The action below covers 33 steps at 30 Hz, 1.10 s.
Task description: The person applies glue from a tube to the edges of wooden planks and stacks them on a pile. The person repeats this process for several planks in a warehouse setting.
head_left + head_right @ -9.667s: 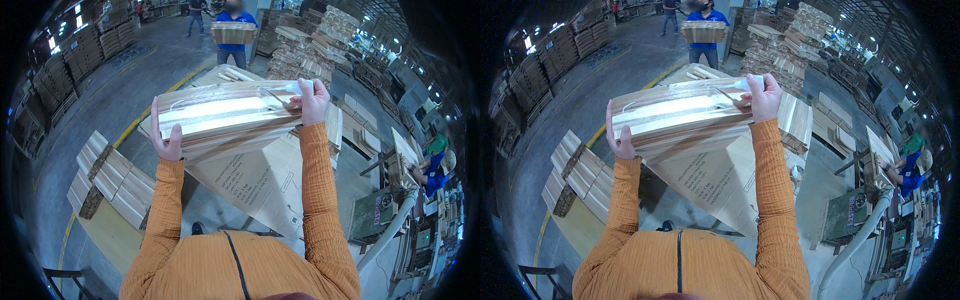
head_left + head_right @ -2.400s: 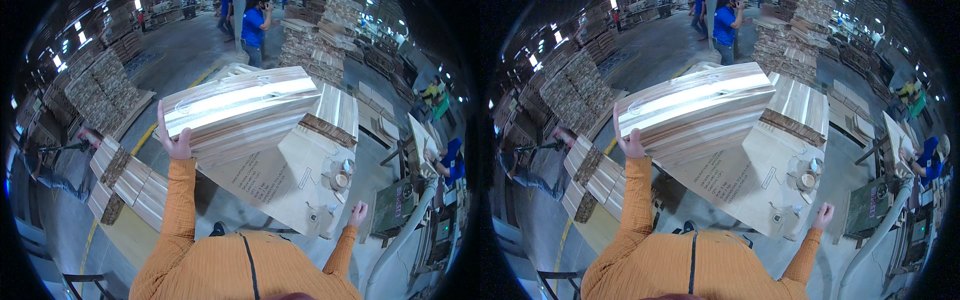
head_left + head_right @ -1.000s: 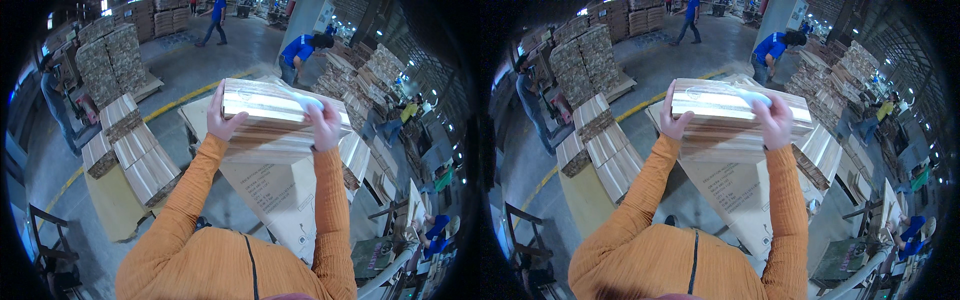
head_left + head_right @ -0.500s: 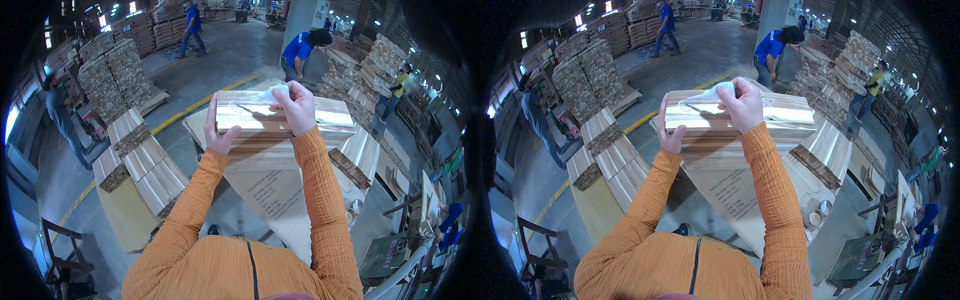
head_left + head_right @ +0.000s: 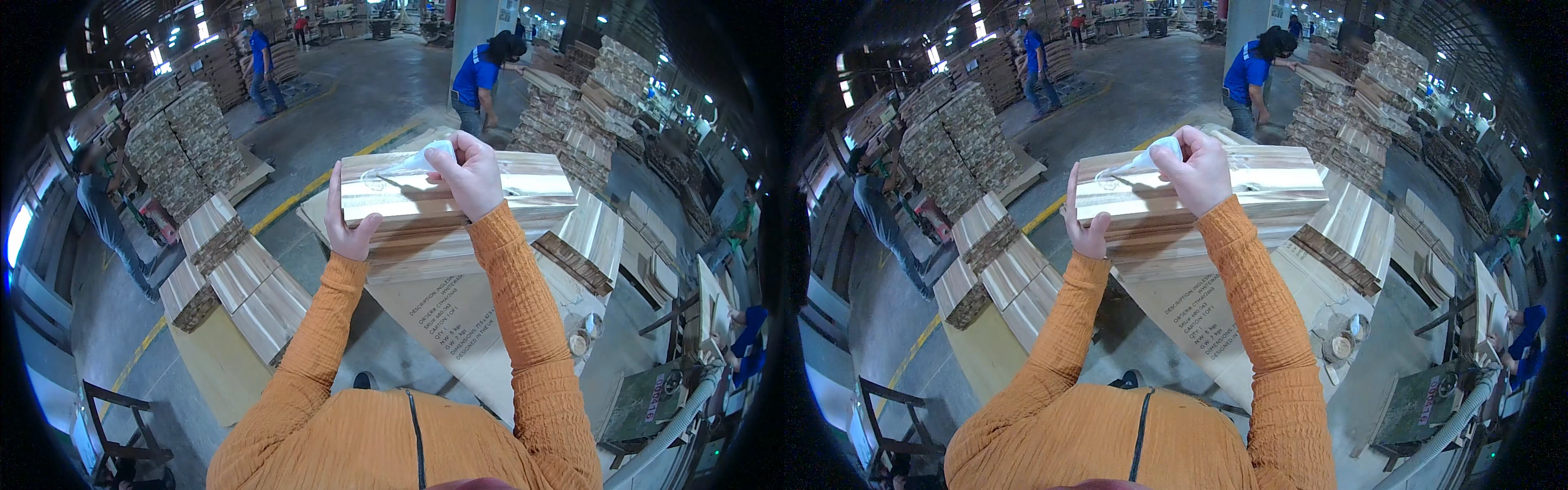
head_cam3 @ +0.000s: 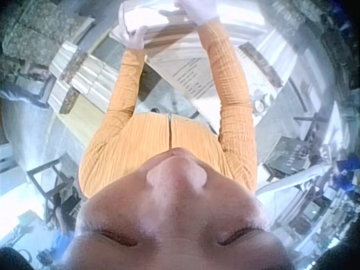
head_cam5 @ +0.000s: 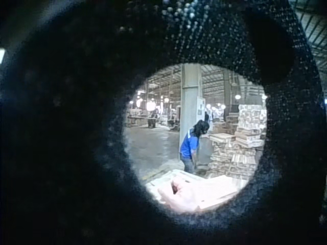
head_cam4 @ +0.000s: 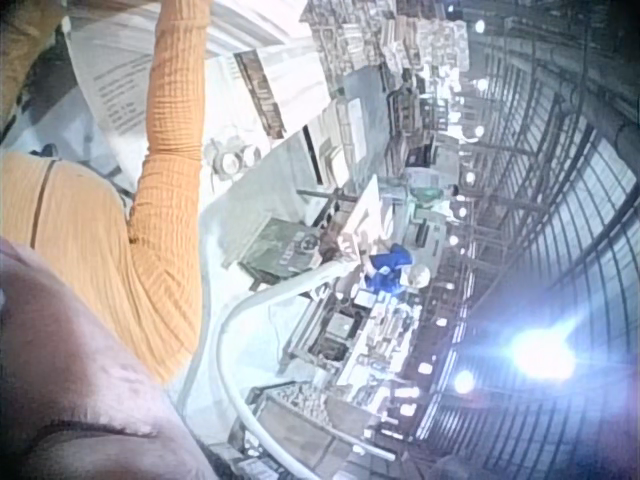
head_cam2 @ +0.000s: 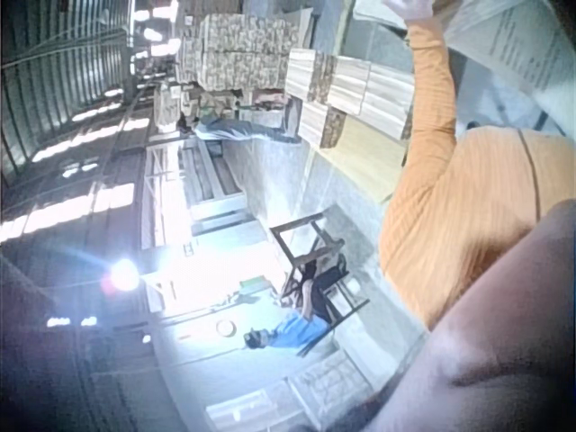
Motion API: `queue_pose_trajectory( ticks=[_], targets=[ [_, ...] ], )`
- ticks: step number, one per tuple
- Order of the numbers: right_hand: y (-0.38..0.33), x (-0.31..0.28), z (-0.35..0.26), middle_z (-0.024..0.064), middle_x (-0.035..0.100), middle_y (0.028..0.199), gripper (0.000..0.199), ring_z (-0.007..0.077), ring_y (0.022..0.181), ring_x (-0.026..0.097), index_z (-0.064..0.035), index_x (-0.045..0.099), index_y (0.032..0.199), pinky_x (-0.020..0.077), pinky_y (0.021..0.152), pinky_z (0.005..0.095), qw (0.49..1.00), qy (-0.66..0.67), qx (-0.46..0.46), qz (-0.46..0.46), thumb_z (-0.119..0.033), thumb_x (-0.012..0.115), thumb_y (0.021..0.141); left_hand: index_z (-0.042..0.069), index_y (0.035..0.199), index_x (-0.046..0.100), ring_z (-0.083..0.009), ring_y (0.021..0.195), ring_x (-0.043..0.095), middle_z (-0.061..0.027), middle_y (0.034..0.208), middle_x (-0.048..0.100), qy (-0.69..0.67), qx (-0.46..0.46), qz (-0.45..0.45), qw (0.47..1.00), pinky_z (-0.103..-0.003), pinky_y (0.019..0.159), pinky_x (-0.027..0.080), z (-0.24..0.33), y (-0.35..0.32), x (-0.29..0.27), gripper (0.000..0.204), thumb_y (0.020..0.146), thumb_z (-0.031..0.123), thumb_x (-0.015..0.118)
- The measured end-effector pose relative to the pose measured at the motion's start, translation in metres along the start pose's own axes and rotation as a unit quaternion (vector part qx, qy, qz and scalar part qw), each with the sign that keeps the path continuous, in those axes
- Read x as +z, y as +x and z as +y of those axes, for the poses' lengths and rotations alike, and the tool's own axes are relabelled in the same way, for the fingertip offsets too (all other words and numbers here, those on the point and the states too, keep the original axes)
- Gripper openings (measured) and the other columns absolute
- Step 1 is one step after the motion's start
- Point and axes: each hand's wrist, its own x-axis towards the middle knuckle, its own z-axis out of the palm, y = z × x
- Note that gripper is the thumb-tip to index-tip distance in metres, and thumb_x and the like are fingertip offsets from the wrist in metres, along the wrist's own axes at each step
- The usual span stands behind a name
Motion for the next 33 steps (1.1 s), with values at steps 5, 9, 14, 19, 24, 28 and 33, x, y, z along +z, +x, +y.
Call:
queue_pose_trajectory(
  ticks=[5,9,14,19,24,28,33],
  targets=[
    [0.0,-0.002,0.003,0.0039,0.059,0.063,0.022,0.0068,0.055,0.055,-0.0004,0.057,0.074,0.043,0.05,0.0207,1.0,-0.008,-0.011,0.002,-0.02,0.064,0.078,-0.004,0.136,0.026,-0.0211,0.1,0.055,-0.0148,0.111,0.055,0.005,-0.002,-0.003,1.0,-0.031,0.09,0.042,0.001,-0.001,0.001,0.086,0.068,0.03,0.066],
    [0.0,0.0,0.004,0.0038,0.058,0.062,0.022,0.0066,0.055,0.054,-0.0004,0.056,0.074,0.0423,0.049,0.0206,1.0,-0.011,-0.018,0.002,-0.021,0.064,0.078,-0.004,0.136,0.026,-0.0211,0.101,0.054,-0.0153,0.112,0.054,0.012,-0.003,-0.002,1.0,-0.031,0.09,0.042,-0.002,-0.002,-0.001,0.087,0.068,0.032,0.066],
    [0.001,0.0,0.004,0.0038,0.058,0.062,0.023,0.0067,0.054,0.054,-0.0004,0.056,0.074,0.042,0.048,0.0207,1.0,-0.002,-0.014,0.006,-0.021,0.064,0.078,-0.004,0.135,0.026,-0.0211,0.102,0.054,-0.0155,0.113,0.054,0.027,0.007,-0.002,1.0,-0.031,0.09,0.042,-0.002,-0.001,-0.002,0.086,0.067,0.03,0.066],
    [0.001,-0.001,0.005,0.0048,0.059,0.065,0.021,0.0063,0.056,0.055,0.0006,0.056,0.074,0.045,0.049,0.0206,1.0,-0.005,-0.005,0.003,-0.019,0.063,0.079,-0.004,0.135,0.027,-0.0207,0.103,0.053,-0.0154,0.113,0.053,0.023,0.006,0.0,1.0,-0.032,0.09,0.041,0.002,0.0,0.0,0.084,0.067,0.028,0.065],
    [0.006,-0.004,0.001,0.0052,0.056,0.068,0.016,0.0058,0.055,0.052,0.0009,0.054,0.077,0.0535,0.055,0.0246,0.983,0.18,0.019,0.035,-0.013,0.061,0.08,-0.005,0.135,0.028,-0.0191,0.102,0.053,-0.0142,0.114,0.053,0.029,0.006,0.004,1.0,-0.03,0.089,0.042,-0.001,0.002,-0.003,0.082,0.068,0.027,0.065],
    [0.008,-0.027,-0.001,0.0096,0.056,0.073,0.015,0.0118,0.058,0.054,0.0008,0.051,0.089,0.0554,0.066,0.0342,0.926,0.364,0.084,0.057,-0.01,0.058,0.082,-0.004,0.134,0.028,-0.0177,0.1,0.053,-0.0138,0.113,0.053,0.027,-0.03,0.001,0.999,-0.029,0.087,0.043,-0.002,0.006,0.001,0.08,0.071,0.027,0.065],
    [-0.041,-0.077,0.001,0.0087,0.054,0.085,0.035,0.0175,0.075,0.054,0.0041,0.046,0.108,0.0473,0.085,0.039,0.885,0.454,0.07,0.074,-0.02,0.054,0.085,-0.003,0.134,0.029,-0.0175,0.099,0.054,-0.0144,0.113,0.054,0.005,-0.032,0.017,0.999,-0.029,0.087,0.044,-0.014,0.017,-0.003,0.075,0.074,0.024,0.065]
  ],
)
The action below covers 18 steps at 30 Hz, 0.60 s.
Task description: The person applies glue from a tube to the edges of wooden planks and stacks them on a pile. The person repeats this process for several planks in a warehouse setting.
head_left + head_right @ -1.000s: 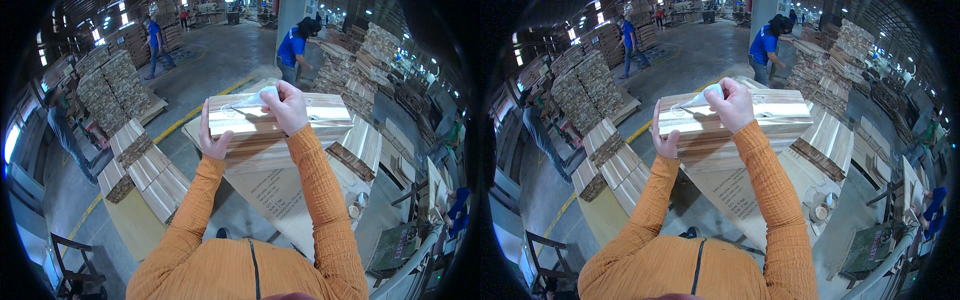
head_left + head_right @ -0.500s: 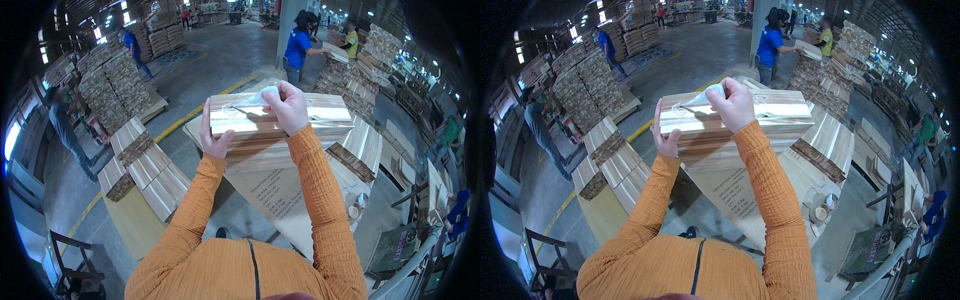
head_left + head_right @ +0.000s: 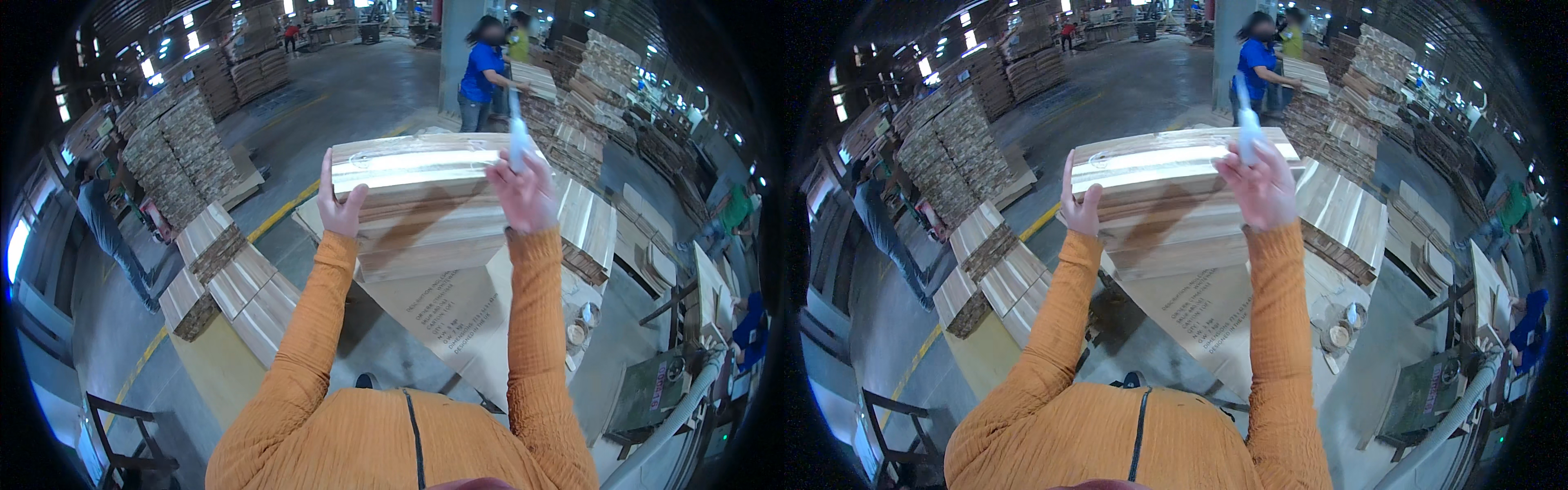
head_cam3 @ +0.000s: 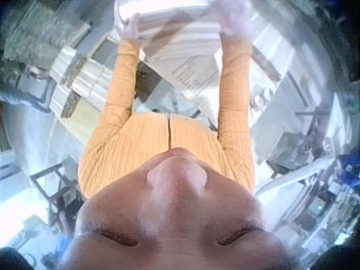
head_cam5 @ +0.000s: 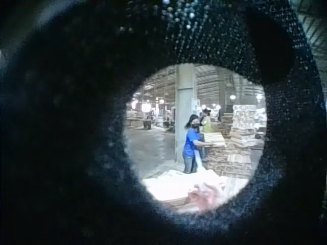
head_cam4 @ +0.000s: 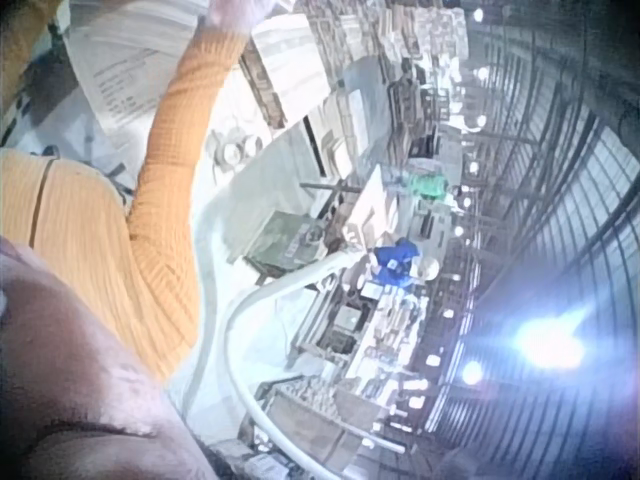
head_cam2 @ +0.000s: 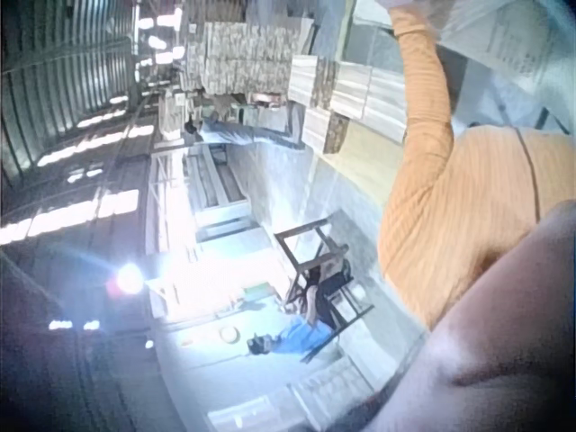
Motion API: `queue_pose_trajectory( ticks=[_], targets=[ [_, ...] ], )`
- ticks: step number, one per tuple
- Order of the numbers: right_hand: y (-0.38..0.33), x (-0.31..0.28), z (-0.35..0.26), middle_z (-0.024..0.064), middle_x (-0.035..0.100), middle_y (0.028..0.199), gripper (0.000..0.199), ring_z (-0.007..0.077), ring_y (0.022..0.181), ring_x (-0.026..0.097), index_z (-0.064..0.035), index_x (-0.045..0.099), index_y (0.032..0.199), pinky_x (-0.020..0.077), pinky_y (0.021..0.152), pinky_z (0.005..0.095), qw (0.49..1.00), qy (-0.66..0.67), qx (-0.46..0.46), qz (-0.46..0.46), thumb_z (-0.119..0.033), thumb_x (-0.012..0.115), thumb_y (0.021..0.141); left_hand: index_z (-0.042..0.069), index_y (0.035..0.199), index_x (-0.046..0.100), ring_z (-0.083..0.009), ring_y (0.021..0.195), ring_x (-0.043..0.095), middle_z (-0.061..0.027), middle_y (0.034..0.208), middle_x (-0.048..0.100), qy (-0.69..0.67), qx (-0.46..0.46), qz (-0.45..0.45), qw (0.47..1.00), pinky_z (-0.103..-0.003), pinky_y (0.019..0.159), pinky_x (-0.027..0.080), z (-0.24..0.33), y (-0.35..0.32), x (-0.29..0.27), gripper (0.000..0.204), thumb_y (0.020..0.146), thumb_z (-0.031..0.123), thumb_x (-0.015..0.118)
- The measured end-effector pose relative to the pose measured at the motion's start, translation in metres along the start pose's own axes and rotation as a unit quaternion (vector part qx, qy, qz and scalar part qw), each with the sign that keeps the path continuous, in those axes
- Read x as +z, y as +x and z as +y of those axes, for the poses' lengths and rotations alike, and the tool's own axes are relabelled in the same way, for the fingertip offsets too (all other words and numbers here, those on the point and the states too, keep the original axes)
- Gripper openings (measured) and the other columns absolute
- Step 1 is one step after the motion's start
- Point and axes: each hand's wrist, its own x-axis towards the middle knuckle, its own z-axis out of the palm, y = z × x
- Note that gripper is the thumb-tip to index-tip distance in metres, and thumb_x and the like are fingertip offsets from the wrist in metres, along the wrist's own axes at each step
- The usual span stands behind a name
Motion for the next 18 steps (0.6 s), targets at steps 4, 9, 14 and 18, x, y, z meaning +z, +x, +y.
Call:
queue_pose_trajectory(
  ticks=[4,9,14,18],
  targets=[
    [-0.081,-0.076,-0.037,0.0043,0.054,0.088,0.023,0.0132,0.078,0.051,-0.0059,0.049,0.102,0.0469,0.077,0.0314,0.996,0.009,-0.075,0.05,-0.021,0.053,0.086,-0.003,0.133,0.031,-0.0181,0.102,0.052,-0.0154,0.117,0.051,-0.034,-0.036,-0.004,0.999,-0.029,0.087,0.044,-0.014,0.008,0.008,0.071,0.075,0.019,0.065],
    [-0.205,-0.18,-0.046,0.0008,0.054,0.079,0.017,0.0118,0.064,0.05,-0.0068,0.053,0.096,0.0449,0.062,0.0269,0.933,-0.175,-0.113,0.294,-0.011,0.06,0.081,-0.002,0.131,0.035,-0.0184,0.107,0.049,-0.0137,0.124,0.047,-0.013,0.018,0.019,1.0,-0.029,0.091,0.04,-0.04,0.011,0.003,0.061,0.08,0.015,0.062],
    [-0.319,-0.254,-0.015,0.0047,0.057,0.078,0.019,0.0163,0.067,0.054,-0.0029,0.058,0.09,0.0456,0.061,0.0284,0.755,-0.502,-0.078,0.415,-0.013,0.065,0.076,0.0,0.131,0.037,-0.0178,0.103,0.051,-0.0137,0.117,0.053,-0.03,-0.023,0.018,0.999,-0.027,0.088,0.041,-0.042,0.006,-0.009,0.054,0.085,0.016,0.058],
    [-0.359,-0.248,0.009,0.0096,0.059,0.079,0.023,0.0235,0.076,0.055,-0.0026,0.059,0.089,0.0452,0.068,0.0337,0.535,-0.725,-0.014,0.433,-0.015,0.067,0.072,-0.005,0.119,0.041,-0.0189,0.09,0.055,-0.0156,0.105,0.054,0.02,-0.104,0.052,0.993,-0.029,0.077,0.046,-0.056,-0.003,-0.035,0.064,0.078,0.038,0.065]
  ],
)
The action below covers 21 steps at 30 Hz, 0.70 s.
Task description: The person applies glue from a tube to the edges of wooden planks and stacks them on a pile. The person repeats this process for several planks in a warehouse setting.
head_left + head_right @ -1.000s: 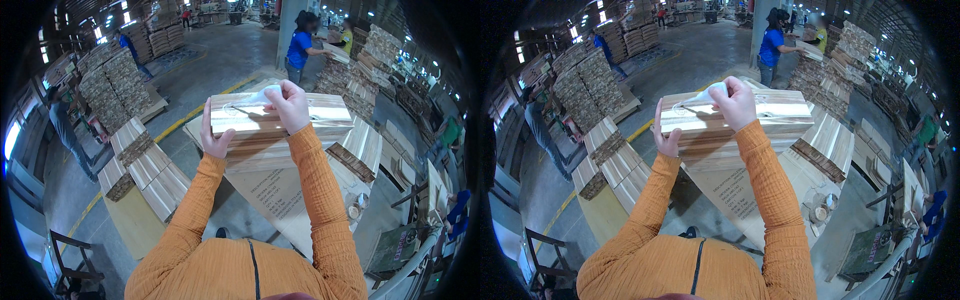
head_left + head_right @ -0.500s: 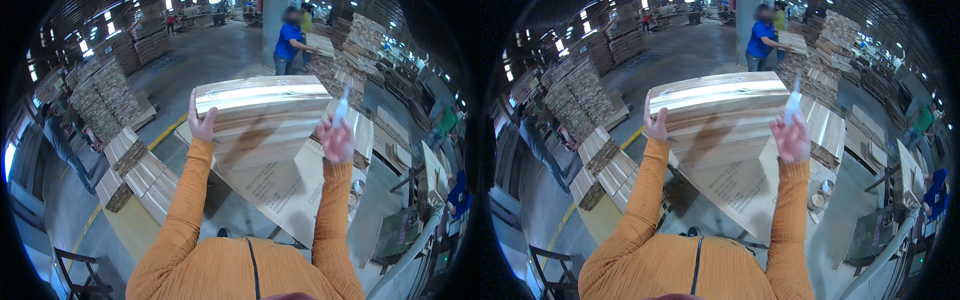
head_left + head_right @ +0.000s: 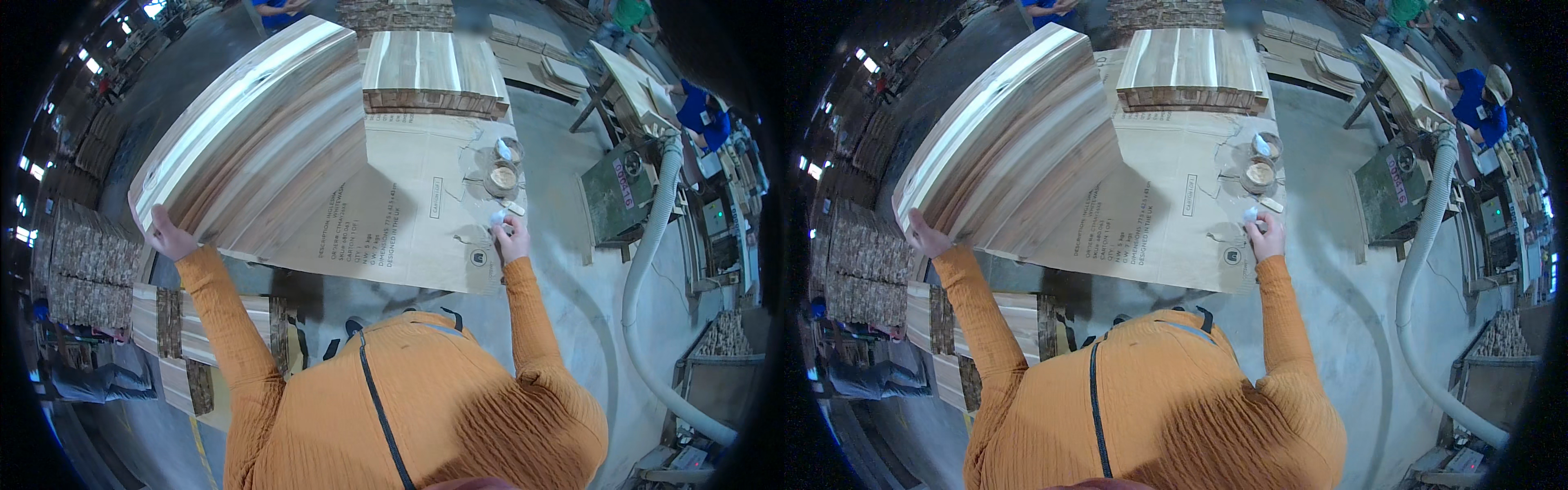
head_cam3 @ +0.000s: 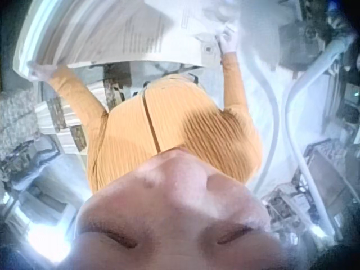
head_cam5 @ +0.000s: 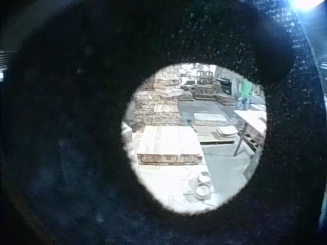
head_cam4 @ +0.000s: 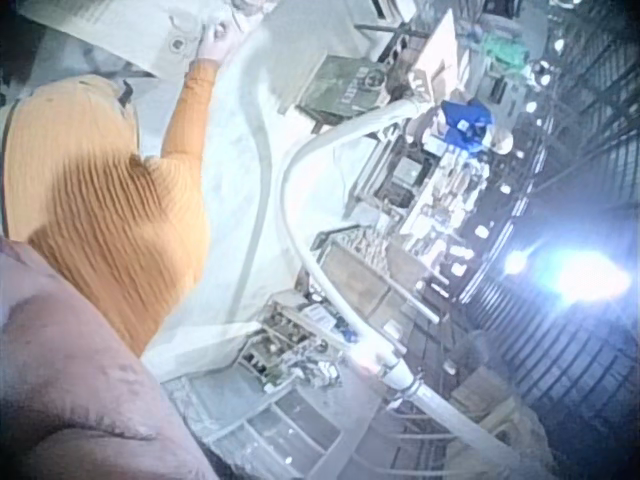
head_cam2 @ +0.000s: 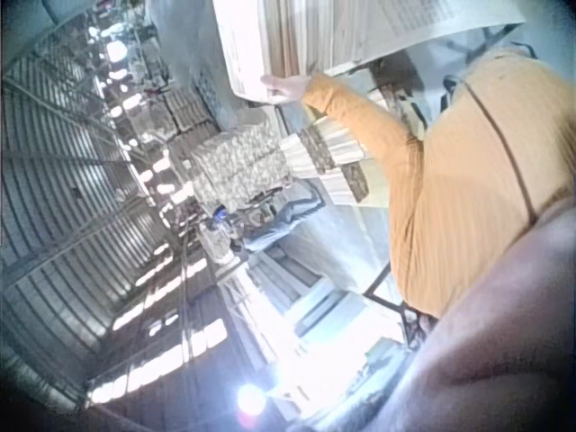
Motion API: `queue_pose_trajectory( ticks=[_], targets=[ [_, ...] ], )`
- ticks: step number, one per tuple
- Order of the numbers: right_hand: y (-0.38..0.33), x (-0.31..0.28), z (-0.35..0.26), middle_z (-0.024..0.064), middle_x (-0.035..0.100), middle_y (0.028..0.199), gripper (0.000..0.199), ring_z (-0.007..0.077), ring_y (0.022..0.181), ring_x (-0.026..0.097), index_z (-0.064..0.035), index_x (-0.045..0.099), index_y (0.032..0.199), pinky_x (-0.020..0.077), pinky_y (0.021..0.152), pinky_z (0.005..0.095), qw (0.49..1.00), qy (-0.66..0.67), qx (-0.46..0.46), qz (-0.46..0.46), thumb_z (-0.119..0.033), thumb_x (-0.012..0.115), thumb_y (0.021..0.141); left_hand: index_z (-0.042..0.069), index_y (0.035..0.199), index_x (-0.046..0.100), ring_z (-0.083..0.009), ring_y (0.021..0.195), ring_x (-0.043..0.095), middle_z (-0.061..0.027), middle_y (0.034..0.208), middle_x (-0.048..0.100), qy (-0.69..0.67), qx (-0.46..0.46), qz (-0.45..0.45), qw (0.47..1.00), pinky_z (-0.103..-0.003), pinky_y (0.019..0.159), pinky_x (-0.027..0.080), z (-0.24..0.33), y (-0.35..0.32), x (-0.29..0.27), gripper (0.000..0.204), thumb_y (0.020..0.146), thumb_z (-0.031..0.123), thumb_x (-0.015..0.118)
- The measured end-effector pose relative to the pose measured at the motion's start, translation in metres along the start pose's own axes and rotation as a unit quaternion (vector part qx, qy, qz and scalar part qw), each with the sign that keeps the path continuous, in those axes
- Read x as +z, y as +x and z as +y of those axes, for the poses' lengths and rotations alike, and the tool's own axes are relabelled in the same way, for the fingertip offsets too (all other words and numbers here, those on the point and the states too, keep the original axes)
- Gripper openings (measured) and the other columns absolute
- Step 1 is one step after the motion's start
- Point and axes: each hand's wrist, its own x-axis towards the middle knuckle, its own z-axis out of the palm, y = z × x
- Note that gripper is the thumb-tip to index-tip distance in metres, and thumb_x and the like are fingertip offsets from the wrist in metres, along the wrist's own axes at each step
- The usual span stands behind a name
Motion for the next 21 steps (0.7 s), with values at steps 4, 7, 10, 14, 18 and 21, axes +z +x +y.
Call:
queue_pose_trajectory(
  ticks=[4,7,10,14,18,21],
  targets=[
    [-0.014,0.002,0.015,0.0086,0.057,0.087,0.021,0.0274,0.086,0.05,-0.0064,0.059,0.084,0.0407,0.077,0.0371,0.997,-0.058,-0.022,0.036,-0.019,0.068,0.069,-0.01,0.113,0.049,-0.014,0.074,0.048,-0.0107,0.091,0.055,0.057,-0.02,0.105,0.993,-0.027,0.066,0.042,-0.01,-0.006,0.002,0.062,0.081,0.04,0.063],
    [-0.007,0.007,0.027,0.0076,0.056,0.089,0.022,0.0269,0.087,0.049,-0.0076,0.06,0.085,0.0407,0.077,0.0366,0.996,-0.064,-0.029,0.053,-0.016,0.069,0.068,-0.008,0.113,0.042,-0.0212,0.084,0.057,-0.0172,0.101,0.053,0.07,-0.041,0.087,0.993,-0.032,0.072,0.049,-0.018,-0.001,-0.022,0.072,0.075,0.048,0.066],
    [-0.005,0.003,0.031,0.0079,0.056,0.09,0.02,0.0279,0.088,0.049,-0.0074,0.06,0.086,0.0408,0.077,0.0369,0.993,-0.105,-0.017,0.045,-0.013,0.068,0.068,-0.011,0.116,0.045,-0.02,0.089,0.054,-0.0166,0.106,0.055,-0.015,0.008,-0.012,1.0,-0.032,0.078,0.045,-0.007,-0.01,-0.003,0.067,0.08,0.043,0.063],
    [0.008,-0.005,0.042,0.0087,0.057,0.085,0.017,0.0268,0.081,0.051,-0.0067,0.062,0.088,0.043,0.072,0.0354,0.995,-0.058,-0.083,0.012,-0.011,0.065,0.071,-0.007,0.129,0.034,-0.0252,0.102,0.052,-0.0209,0.117,0.05,-0.018,0.058,-0.068,0.996,-0.035,0.089,0.041,0.001,-0.018,-0.005,0.074,0.081,0.045,0.058],
    [0.054,-0.023,0.047,0.01,0.057,0.078,0.017,0.0221,0.069,0.054,-0.0068,0.064,0.092,0.0457,0.065,0.0306,0.998,0.036,0.002,0.058,-0.01,0.062,0.075,-0.006,0.132,0.03,-0.0273,0.106,0.05,-0.0222,0.12,0.048,-0.019,0.048,-0.068,0.996,-0.037,0.093,0.038,-0.004,-0.029,-0.015,0.08,0.081,0.05,0.055],
    [0.111,-0.027,0.018,0.0111,0.058,0.081,0.015,0.0236,0.076,0.058,-0.0101,0.067,0.09,0.0477,0.071,0.0321,0.996,-0.065,0.019,0.065,-0.016,0.061,0.077,-0.007,0.132,0.03,-0.0275,0.108,0.05,-0.0226,0.121,0.047,0.002,0.132,-0.072,0.989,-0.037,0.094,0.038,0.019,-0.038,0.003,0.082,0.08,0.052,0.054]
  ],
)
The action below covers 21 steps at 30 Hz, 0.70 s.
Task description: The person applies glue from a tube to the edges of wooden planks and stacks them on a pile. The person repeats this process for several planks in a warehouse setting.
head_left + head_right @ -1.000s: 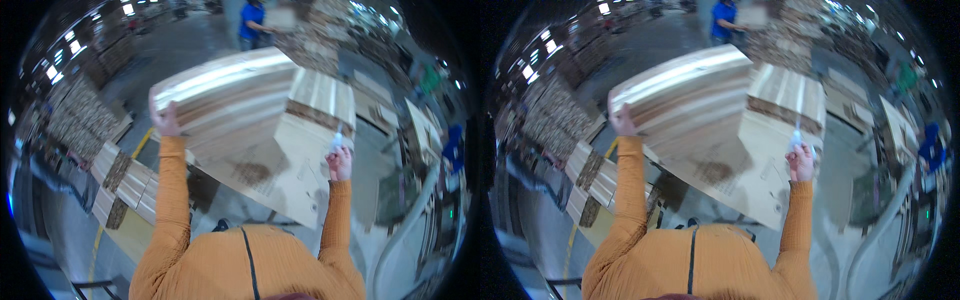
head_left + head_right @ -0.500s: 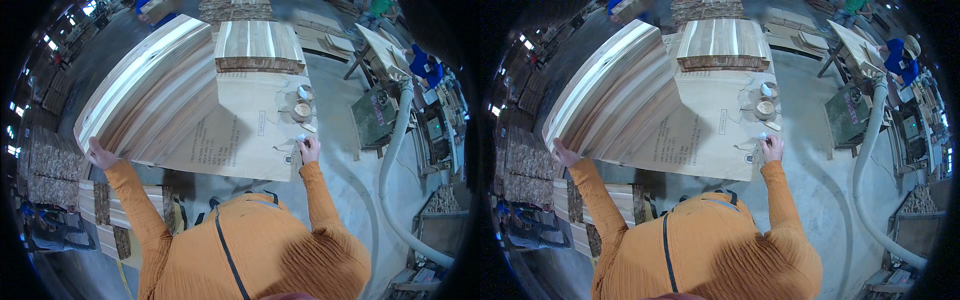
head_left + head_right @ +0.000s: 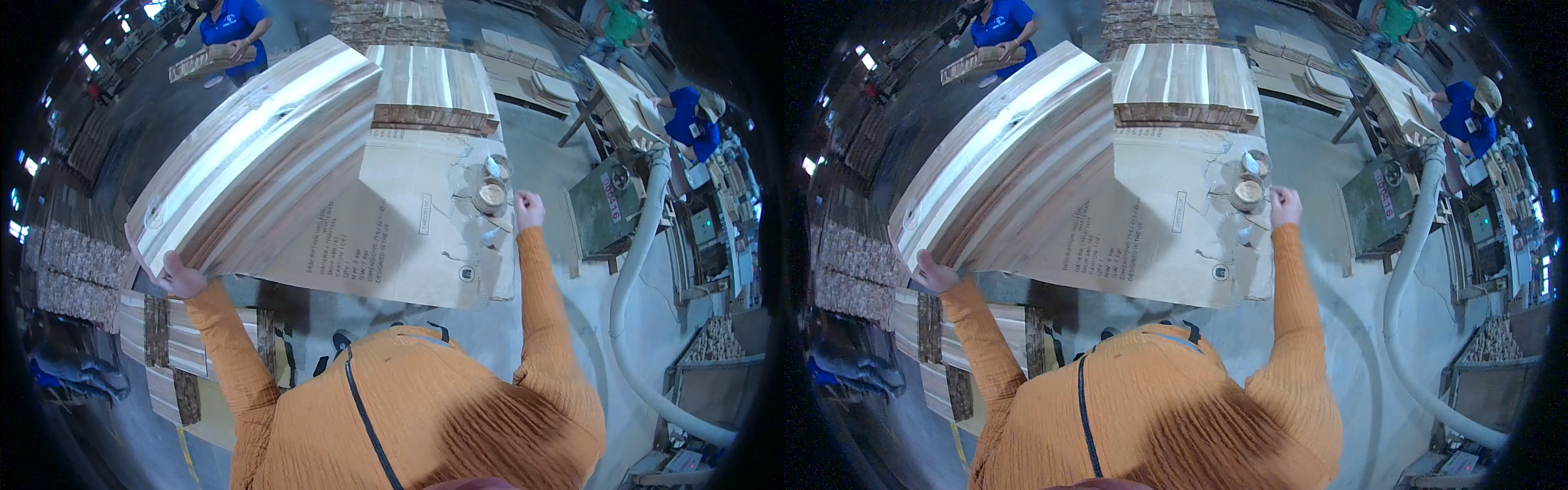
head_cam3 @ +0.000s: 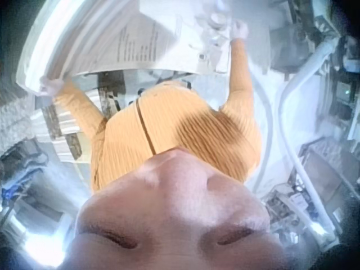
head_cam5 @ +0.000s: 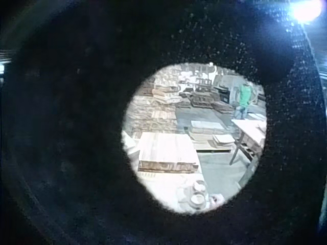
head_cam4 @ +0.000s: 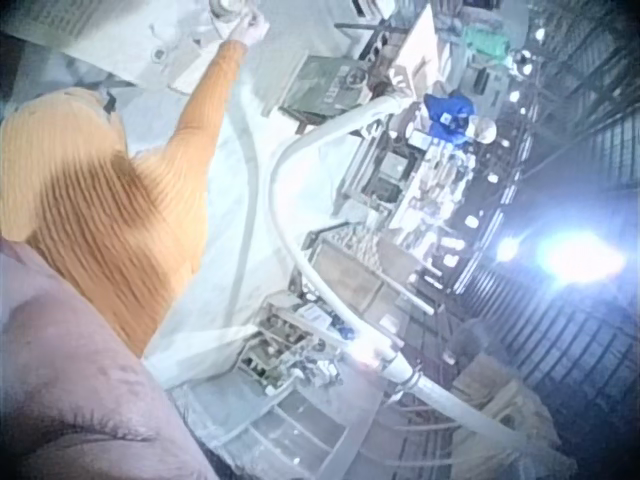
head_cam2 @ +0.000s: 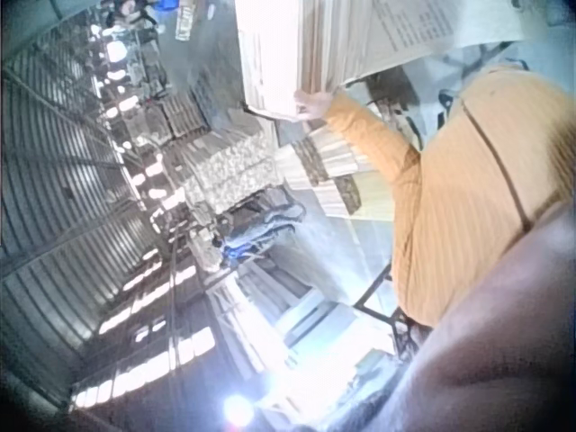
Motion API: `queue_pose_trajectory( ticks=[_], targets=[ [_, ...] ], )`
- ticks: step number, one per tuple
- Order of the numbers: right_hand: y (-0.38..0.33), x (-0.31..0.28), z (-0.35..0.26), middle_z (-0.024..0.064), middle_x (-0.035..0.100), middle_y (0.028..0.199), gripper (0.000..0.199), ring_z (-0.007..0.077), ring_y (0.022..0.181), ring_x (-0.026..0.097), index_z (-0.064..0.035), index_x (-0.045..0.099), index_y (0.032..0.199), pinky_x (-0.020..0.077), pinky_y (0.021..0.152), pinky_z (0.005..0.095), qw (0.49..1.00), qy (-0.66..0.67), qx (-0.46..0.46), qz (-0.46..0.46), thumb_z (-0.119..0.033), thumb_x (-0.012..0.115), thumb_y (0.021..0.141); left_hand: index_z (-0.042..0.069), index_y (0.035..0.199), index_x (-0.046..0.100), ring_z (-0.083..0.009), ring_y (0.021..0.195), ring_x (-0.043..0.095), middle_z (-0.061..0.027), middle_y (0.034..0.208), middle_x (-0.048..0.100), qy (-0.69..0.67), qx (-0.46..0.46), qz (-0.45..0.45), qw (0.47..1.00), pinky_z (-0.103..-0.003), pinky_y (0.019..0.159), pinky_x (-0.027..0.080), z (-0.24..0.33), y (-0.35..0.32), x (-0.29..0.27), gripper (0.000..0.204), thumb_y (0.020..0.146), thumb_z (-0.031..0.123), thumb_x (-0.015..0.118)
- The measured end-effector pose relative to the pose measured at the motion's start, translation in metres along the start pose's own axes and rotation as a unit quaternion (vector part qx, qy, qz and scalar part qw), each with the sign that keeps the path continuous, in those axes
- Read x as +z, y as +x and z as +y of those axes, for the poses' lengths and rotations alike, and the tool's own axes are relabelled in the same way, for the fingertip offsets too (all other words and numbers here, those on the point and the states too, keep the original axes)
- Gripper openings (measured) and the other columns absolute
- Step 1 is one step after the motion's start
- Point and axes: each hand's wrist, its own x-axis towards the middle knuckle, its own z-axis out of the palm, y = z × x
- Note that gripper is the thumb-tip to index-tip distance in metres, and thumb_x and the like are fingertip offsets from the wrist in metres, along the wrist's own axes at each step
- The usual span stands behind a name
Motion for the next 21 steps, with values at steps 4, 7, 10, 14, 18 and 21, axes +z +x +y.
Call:
queue_pose_trajectory(
  ticks=[4,7,10,14,18,21],
  targets=[
    [0.06,0.02,-0.027,0.013,0.06,0.094,0.025,0.0317,0.093,0.056,-0.0208,0.067,0.098,0.0439,0.085,0.0415,0.97,-0.224,-0.043,-0.084,-0.03,0.053,0.08,-0.009,0.132,0.029,-0.0271,0.11,0.048,-0.0219,0.123,0.046,0.022,0.037,-0.002,0.999,-0.037,0.095,0.037,0.034,0.001,0.022,0.083,0.079,0.05,0.054],
    [0.091,0.032,-0.041,0.0132,0.059,0.109,0.028,0.0318,0.102,0.056,-0.0202,0.064,0.104,0.0449,0.086,0.0415,0.927,-0.29,0.055,-0.231,-0.027,0.052,0.08,-0.008,0.133,0.029,-0.0266,0.113,0.046,-0.0199,0.128,0.042,0.036,0.05,-0.009,0.998,-0.036,0.097,0.035,0.036,0.003,0.022,0.082,0.076,0.045,0.055],
    [0.095,0.043,-0.047,0.0138,0.059,0.111,0.027,0.0308,0.102,0.057,-0.0182,0.064,0.104,0.0463,0.084,0.042,0.9,-0.342,0.057,-0.265,-0.025,0.053,0.08,-0.007,0.133,0.028,-0.0241,0.117,0.043,-0.0178,0.135,0.035,0.072,0.043,0.007,0.996,-0.034,0.098,0.033,0.039,-0.003,0.015,0.083,0.074,0.042,0.058],
    [0.104,0.041,-0.02,0.0148,0.061,0.105,0.028,0.0303,0.1,0.058,-0.0169,0.064,0.104,0.0466,0.083,0.0402,0.93,-0.275,0.088,-0.227,-0.021,0.054,0.078,-0.008,0.134,0.026,-0.0234,0.113,0.046,-0.0183,0.133,0.038,0.024,0.03,0.001,0.999,-0.033,0.096,0.036,0.042,-0.002,0.017,0.088,0.073,0.045,0.059],
    [0.085,0.039,-0.019,0.0129,0.063,0.102,0.031,0.0291,0.098,0.059,-0.018,0.064,0.105,0.0465,0.083,0.0381,0.964,-0.163,0.083,-0.191,-0.023,0.058,0.075,-0.009,0.134,0.024,-0.0239,0.112,0.048,-0.0196,0.127,0.042,0.019,0.023,0.002,1.0,-0.033,0.095,0.037,0.05,-0.011,0.019,0.095,0.07,0.051,0.06],
    [0.091,0.037,-0.033,0.0095,0.063,0.104,0.031,0.0271,0.099,0.059,-0.0214,0.064,0.106,0.0463,0.084,0.0361,0.931,-0.235,0.084,-0.265,-0.026,0.059,0.075,-0.009,0.134,0.024,-0.0243,0.111,0.048,-0.0195,0.126,0.043,0.009,0.032,0.017,0.999,-0.034,0.094,0.038,0.053,-0.014,0.022,0.096,0.07,0.052,0.06]
  ],
)
